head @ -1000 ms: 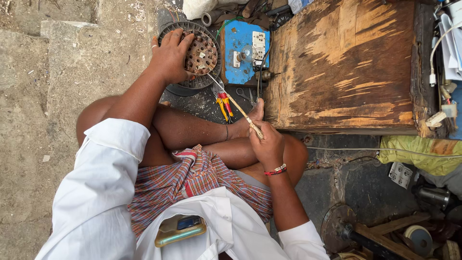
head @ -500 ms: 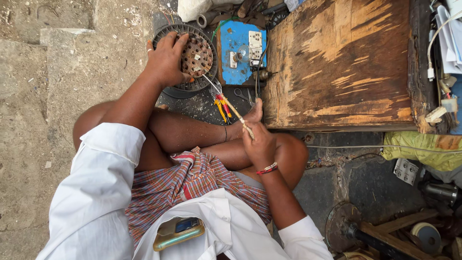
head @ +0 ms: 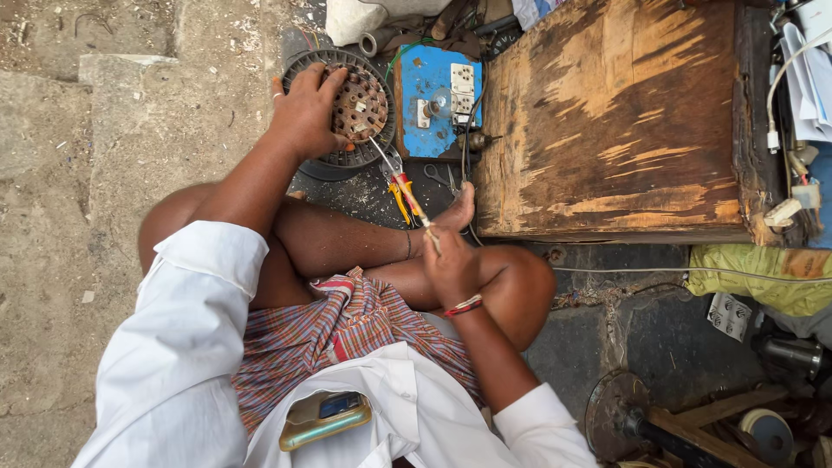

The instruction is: The person sits on the ground holding a motor rotor with copper windings and uses pliers to pull and cut wire ends from the armature. They then use a thin file-like tool to work inside the slots, holding the rotor in their lap.

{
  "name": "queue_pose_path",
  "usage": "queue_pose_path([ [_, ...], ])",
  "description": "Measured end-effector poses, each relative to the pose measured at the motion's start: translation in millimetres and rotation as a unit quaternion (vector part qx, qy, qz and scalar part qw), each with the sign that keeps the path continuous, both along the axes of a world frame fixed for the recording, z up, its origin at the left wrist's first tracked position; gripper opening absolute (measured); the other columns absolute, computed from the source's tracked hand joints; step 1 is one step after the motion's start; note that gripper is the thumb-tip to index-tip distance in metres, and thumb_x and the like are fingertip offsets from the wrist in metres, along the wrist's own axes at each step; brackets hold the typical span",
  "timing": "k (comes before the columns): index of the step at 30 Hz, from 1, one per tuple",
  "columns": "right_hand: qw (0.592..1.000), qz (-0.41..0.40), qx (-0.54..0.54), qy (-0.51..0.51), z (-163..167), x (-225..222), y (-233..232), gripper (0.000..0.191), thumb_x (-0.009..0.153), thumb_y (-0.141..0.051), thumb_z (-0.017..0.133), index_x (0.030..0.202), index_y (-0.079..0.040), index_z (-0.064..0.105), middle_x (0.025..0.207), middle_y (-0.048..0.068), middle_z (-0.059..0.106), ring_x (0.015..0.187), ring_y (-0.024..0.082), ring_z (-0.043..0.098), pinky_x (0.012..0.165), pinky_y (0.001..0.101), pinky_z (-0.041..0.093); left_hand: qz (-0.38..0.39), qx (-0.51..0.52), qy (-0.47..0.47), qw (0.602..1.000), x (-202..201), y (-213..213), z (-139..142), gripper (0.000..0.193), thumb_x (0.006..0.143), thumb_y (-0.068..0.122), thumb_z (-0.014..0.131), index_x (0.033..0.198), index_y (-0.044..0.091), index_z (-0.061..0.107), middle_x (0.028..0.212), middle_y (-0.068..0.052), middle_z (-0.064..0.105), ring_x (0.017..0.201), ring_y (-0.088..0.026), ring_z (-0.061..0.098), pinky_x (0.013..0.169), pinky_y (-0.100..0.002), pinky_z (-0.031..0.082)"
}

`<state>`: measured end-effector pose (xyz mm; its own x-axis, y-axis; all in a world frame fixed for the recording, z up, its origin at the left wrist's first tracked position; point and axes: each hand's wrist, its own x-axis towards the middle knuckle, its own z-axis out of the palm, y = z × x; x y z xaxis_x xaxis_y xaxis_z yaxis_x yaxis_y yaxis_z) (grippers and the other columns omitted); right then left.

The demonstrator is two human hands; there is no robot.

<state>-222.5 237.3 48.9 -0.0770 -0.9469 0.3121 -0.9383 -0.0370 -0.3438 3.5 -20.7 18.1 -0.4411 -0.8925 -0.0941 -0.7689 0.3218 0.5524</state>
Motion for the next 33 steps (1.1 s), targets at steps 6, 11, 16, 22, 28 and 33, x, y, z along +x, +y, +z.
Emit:
queue_pose_path([
  [6, 0.971, 0.152, 0.088, 0.16, 112, -26, -60, 0.012, 0.093, -0.019, 0.07, 0.099, -0.009, 0.064, 0.086, 0.012, 0.068, 0.068, 0.034, 0.067, 0.058, 0.0445, 0.052, 0.002, -0.005, 0.01, 1.0, 3, 2, 6, 0.123, 0.057, 0.036, 0.098, 0.16, 0.024, 0.031, 0.163, -0.018, 0.029, 0.151, -0.035, 0.028, 0.118, -0.072, 0.013],
  [11, 0.887, 0.255, 0.17, 0.346, 188, -3, -143, 0.012, 0.092, -0.022, 0.066, 0.087, -0.011, 0.064, 0.074, 0.011, 0.067, 0.067, 0.035, 0.067, 0.058, 0.0492, 0.052, 0.001, -0.004, 0.01, 1.0, 6, 4, 17, 0.121, 0.056, 0.037, 0.098, 0.157, 0.025, 0.035, 0.161, -0.016, 0.032, 0.151, -0.032, 0.029, 0.118, -0.072, 0.014],
  [16, 0.782, 0.341, 0.18, 0.491, 222, 61, -220, 0.006, 0.083, -0.017, 0.069, 0.084, -0.015, 0.075, 0.075, 0.011, 0.073, 0.072, 0.032, 0.072, 0.061, 0.0456, 0.057, 0.005, -0.003, 0.015, 1.0, 7, 7, 25, 0.113, 0.056, 0.037, 0.098, 0.152, 0.025, 0.041, 0.162, -0.015, 0.032, 0.152, -0.033, 0.028, 0.117, -0.072, 0.015],
  [22, 0.748, 0.373, 0.147, 0.528, 208, 131, -257, 0.011, 0.074, -0.019, 0.075, 0.081, -0.012, 0.08, 0.082, 0.012, 0.075, 0.077, 0.032, 0.074, 0.063, 0.0438, 0.057, 0.005, -0.02, 0.027, 0.999, 6, 8, 27, 0.111, 0.054, 0.038, 0.099, 0.15, 0.02, 0.044, 0.164, -0.017, 0.029, 0.153, -0.035, 0.026, 0.118, -0.072, 0.014],
  [28, 0.844, 0.336, 0.121, 0.4, 207, 42, -197, 0.009, 0.087, -0.018, 0.071, 0.093, -0.012, 0.074, 0.085, 0.01, 0.074, 0.08, 0.031, 0.072, 0.072, 0.0459, 0.056, -0.006, 0.012, 0.012, 1.0, 4, 8, 22, 0.118, 0.053, 0.047, 0.098, 0.154, 0.029, 0.04, 0.164, -0.02, 0.023, 0.153, -0.038, 0.021, 0.117, -0.071, 0.011],
  [33, 0.964, 0.148, 0.172, 0.137, 136, -33, -104, 0.03, 0.089, -0.027, 0.074, 0.112, -0.008, 0.07, 0.092, 0.015, 0.073, 0.077, 0.036, 0.071, 0.067, 0.048, 0.055, 0.005, -0.006, 0.012, 1.0, 1, 5, 10, 0.113, 0.058, 0.049, 0.096, 0.155, 0.028, 0.04, 0.163, -0.021, 0.024, 0.152, -0.039, 0.023, 0.117, -0.072, 0.009],
])
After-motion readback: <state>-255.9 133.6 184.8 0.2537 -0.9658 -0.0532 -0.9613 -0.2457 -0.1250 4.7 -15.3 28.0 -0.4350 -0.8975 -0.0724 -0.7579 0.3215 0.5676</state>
